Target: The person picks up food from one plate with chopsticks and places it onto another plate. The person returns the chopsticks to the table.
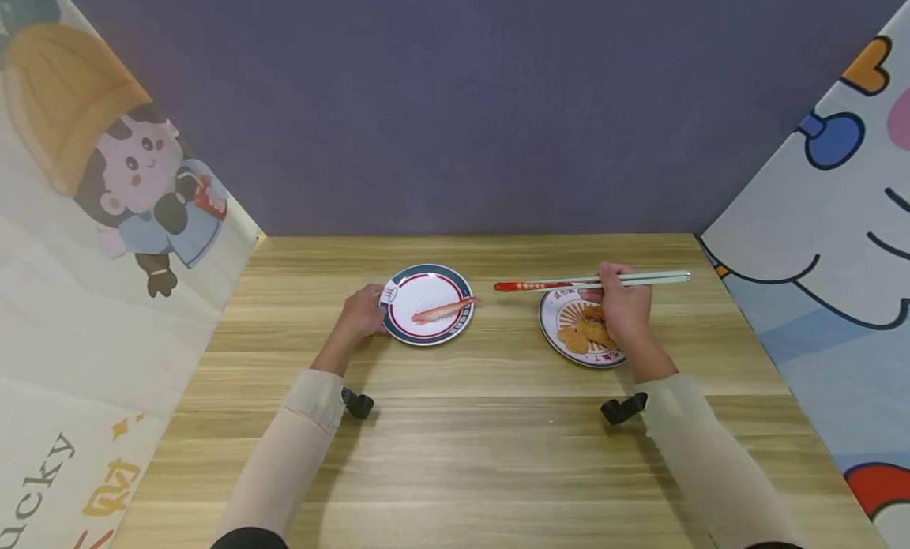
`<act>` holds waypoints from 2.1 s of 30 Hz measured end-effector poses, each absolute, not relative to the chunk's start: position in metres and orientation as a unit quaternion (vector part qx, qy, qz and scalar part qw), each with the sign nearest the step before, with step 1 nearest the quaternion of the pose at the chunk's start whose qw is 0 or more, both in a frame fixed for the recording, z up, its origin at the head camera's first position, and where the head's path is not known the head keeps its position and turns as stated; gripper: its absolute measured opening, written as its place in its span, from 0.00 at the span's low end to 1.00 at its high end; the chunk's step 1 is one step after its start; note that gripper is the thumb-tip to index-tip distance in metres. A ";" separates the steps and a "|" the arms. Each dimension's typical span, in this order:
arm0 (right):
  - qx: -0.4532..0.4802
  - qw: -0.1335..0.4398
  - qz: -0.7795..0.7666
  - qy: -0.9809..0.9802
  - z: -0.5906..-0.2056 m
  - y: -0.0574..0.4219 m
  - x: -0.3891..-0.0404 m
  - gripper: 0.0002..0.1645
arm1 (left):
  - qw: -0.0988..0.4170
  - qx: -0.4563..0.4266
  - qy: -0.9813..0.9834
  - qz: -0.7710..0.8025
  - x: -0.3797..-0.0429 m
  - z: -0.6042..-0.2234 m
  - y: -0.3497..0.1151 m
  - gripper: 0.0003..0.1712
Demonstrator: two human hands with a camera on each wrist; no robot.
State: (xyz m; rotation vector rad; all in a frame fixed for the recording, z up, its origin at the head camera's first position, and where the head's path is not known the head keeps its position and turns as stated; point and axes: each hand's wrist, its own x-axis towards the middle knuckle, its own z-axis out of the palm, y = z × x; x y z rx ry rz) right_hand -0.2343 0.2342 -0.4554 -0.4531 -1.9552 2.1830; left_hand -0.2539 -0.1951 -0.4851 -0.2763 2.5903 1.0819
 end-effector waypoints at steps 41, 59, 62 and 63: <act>-0.079 0.061 0.773 -0.627 -0.485 0.095 -0.258 0.11 | 0.153 -0.098 0.905 0.385 -0.254 -0.487 -0.194 0.31; -0.090 0.029 0.753 -0.652 -0.489 0.096 -0.257 0.14 | 0.133 -0.075 0.910 0.384 -0.253 -0.490 -0.197 0.30; -0.086 0.023 0.748 -0.657 -0.487 0.101 -0.256 0.16 | 0.136 -0.076 0.910 0.383 -0.254 -0.490 -0.197 0.30; -0.085 0.021 0.746 -0.660 -0.486 0.103 -0.256 0.17 | 0.138 -0.077 0.910 0.383 -0.254 -0.490 -0.197 0.30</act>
